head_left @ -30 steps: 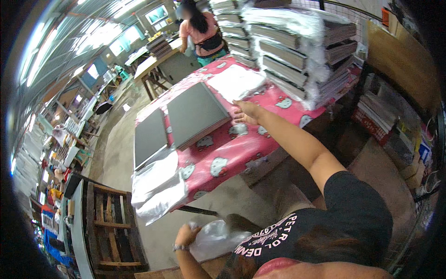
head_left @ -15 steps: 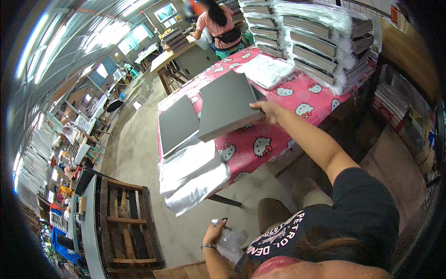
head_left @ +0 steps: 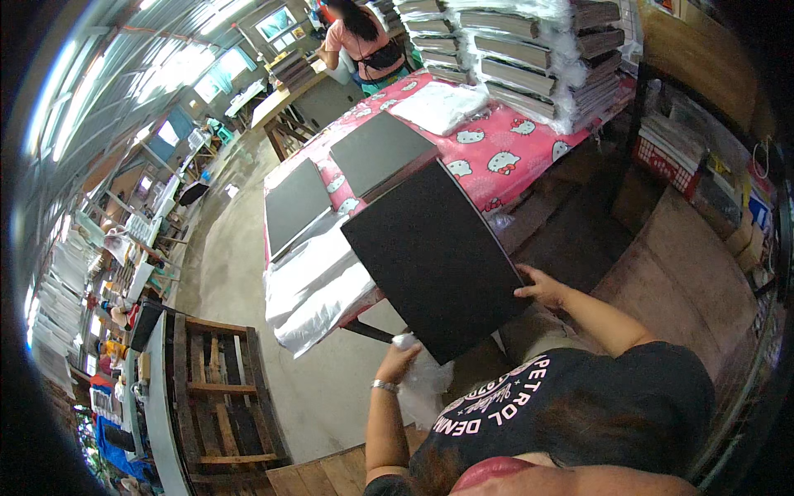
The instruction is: The person wraps individual flat rectangular items in plastic film by hand and stacks them.
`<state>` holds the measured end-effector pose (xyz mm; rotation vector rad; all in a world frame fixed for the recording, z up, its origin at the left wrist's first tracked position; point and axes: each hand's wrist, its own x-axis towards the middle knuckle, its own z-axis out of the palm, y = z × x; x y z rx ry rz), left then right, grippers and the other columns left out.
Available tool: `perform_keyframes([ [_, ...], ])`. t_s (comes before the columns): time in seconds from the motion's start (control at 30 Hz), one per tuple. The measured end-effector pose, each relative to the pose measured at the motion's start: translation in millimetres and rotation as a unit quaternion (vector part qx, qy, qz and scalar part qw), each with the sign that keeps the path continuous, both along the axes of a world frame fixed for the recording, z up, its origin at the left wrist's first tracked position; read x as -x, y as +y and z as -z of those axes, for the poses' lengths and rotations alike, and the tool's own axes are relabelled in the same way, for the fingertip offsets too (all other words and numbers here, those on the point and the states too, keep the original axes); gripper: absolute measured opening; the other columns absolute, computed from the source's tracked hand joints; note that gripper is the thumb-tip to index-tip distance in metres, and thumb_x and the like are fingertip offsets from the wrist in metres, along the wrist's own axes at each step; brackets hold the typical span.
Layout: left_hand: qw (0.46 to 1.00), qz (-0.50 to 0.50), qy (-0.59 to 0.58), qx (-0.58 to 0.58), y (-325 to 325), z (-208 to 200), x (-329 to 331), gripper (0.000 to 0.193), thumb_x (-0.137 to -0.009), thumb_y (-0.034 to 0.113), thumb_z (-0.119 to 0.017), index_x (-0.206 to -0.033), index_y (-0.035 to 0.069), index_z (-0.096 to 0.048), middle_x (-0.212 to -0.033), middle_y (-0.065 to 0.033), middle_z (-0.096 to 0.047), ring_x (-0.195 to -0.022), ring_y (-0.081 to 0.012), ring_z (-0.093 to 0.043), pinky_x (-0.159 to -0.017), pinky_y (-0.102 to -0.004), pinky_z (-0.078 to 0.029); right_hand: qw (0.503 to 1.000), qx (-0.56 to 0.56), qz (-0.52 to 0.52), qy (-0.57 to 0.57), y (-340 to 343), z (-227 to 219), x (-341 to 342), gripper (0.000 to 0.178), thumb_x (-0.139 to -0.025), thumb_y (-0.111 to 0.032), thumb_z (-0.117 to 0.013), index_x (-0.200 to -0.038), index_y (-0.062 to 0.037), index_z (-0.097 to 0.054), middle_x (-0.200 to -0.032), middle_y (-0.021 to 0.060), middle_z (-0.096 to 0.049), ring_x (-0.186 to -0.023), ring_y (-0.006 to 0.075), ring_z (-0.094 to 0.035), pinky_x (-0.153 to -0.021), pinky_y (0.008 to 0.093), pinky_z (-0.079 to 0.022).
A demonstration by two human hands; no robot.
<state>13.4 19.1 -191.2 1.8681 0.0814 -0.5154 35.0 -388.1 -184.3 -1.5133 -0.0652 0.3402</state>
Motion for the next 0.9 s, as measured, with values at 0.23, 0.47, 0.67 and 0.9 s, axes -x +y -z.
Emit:
perform_keyframes([
  [0.23,0.981,-0.101,-0.125,-0.105,-16.5,78.4,-16.0,0.046,-0.076,0.033,-0.071,-0.099,-0.005,-0.06,-0.093,-0.0178,-0.066,-0.086,-0.0288,-0.063,-0.073,-0.0383,-0.048,0.965,0.202,-0.116,0.122,0.2,77.1,-43.2,0.074,-0.071,-0.03,-0.076,-0.13,0.0003,-0.044,-0.126,0.0184,-0.051,-0.118,0.0318,-0.046,-0.103,0.0368,-0.031],
  [0.47,0.942,0.025,-0.048,-0.331,-34.7,21.1,-20.2,0.066,-0.08,0.041,-0.063,-0.124,-0.004,-0.043,-0.103,-0.0275,-0.061,-0.098,-0.0409,-0.058,-0.083,-0.0448,-0.046,0.903,0.363,-0.231,-0.001,24.0,20.2,-65.5,0.094,-0.073,-0.059,-0.064,-0.133,0.0066,-0.033,-0.13,0.0274,-0.044,-0.127,0.039,-0.036,-0.106,0.0408,-0.028],
  [0.67,0.931,0.025,-0.098,-0.35,-35.2,29.5,-49.3,0.066,-0.082,0.041,-0.061,-0.125,-0.005,-0.042,-0.1,-0.028,-0.061,-0.099,-0.0427,-0.057,-0.082,-0.0461,-0.047,0.911,0.391,-0.113,-0.064,43.6,55.1,-70.7,0.079,-0.084,-0.049,-0.055,-0.136,0.0045,-0.027,-0.135,0.0312,-0.034,-0.128,0.0392,-0.035,-0.104,0.04,-0.03],
  [0.9,0.901,-0.259,-0.278,-0.208,-12.0,-76.6,17.1,0.024,-0.081,0.022,-0.068,-0.092,0.0,-0.066,-0.079,-0.0105,-0.066,-0.07,-0.0162,-0.061,-0.064,-0.0281,-0.048,0.912,0.132,0.201,-0.331,39.0,-76.7,-21.5,0.051,-0.078,-0.009,-0.066,-0.124,-0.0017,-0.044,-0.12,0.02,-0.049,-0.113,0.0327,-0.049,-0.096,0.0408,-0.039],
])
